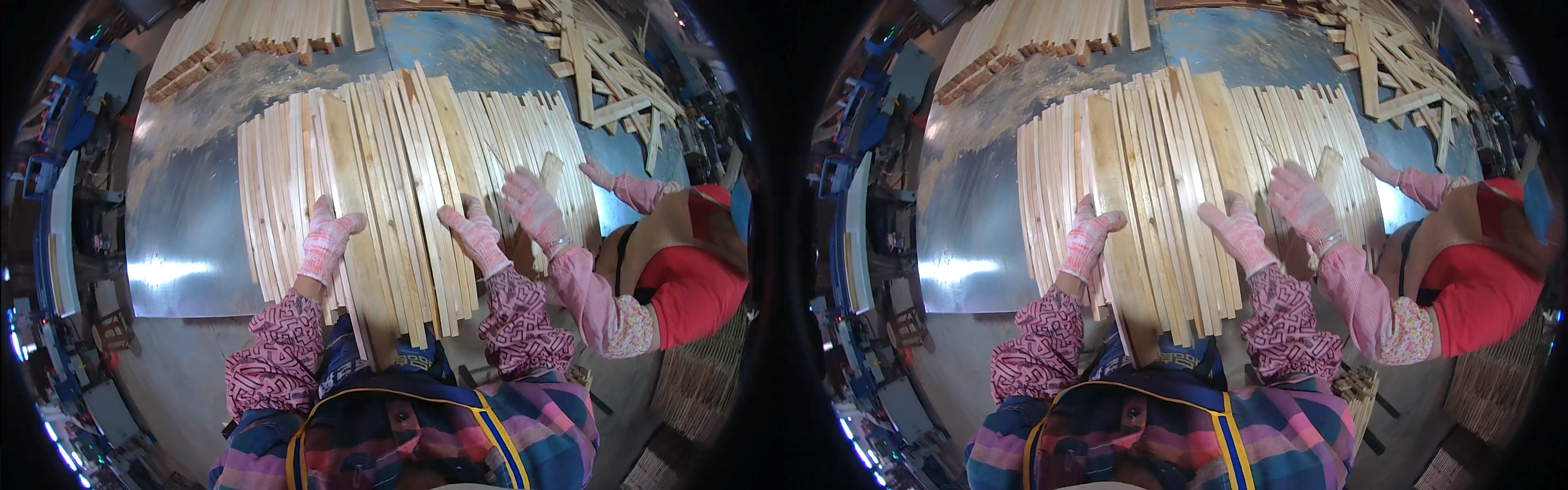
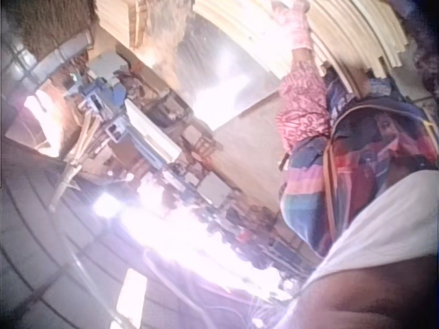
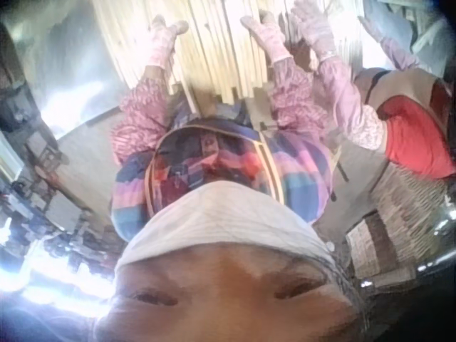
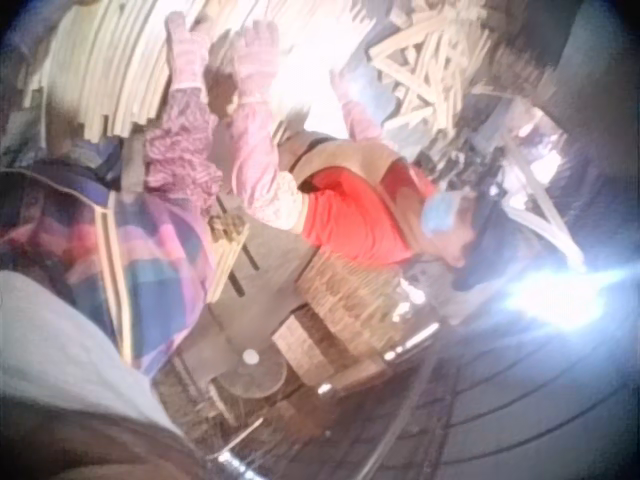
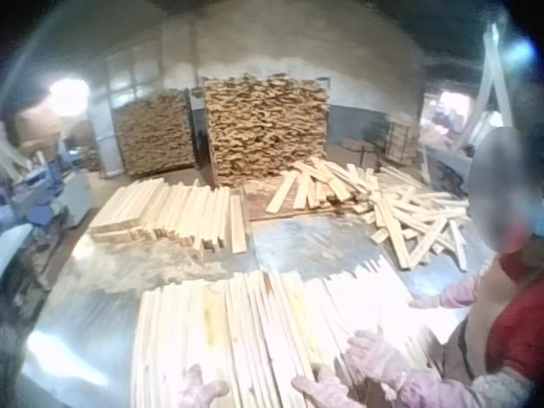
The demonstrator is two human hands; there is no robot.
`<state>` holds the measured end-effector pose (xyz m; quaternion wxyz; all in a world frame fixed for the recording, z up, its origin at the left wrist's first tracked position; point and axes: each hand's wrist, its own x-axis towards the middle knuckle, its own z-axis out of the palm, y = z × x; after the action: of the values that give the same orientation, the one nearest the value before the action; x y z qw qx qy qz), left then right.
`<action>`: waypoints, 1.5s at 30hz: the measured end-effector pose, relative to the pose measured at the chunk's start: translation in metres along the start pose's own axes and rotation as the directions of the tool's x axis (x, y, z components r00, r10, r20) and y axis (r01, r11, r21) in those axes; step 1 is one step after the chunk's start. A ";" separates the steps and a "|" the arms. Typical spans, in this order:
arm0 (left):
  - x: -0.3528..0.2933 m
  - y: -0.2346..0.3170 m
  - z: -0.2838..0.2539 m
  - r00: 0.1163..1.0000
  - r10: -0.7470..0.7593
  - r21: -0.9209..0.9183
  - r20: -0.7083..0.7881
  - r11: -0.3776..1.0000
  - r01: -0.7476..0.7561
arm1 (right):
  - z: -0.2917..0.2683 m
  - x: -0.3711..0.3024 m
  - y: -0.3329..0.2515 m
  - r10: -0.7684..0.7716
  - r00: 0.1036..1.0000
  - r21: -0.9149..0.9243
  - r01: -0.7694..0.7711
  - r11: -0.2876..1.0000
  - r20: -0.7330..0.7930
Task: The person collects processed wooden planks from a conveyor belt and stacks them onto a metal table. They repeatedly pick up batches of planks, align them, and place them into a growing pile.
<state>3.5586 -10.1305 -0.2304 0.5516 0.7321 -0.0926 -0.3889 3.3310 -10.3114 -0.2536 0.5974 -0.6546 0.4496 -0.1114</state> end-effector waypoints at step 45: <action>-0.097 0.136 -0.020 0.826 0.563 -0.179 -0.017 0.811 -0.557 | -0.046 -0.050 -0.122 -0.498 0.867 -0.128 0.496 0.859 0.025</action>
<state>3.5461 -10.1116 -0.0639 0.7023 0.6133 -0.2794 -0.2293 3.3266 -10.3215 -0.1139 0.5025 -0.7854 0.2747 -0.2350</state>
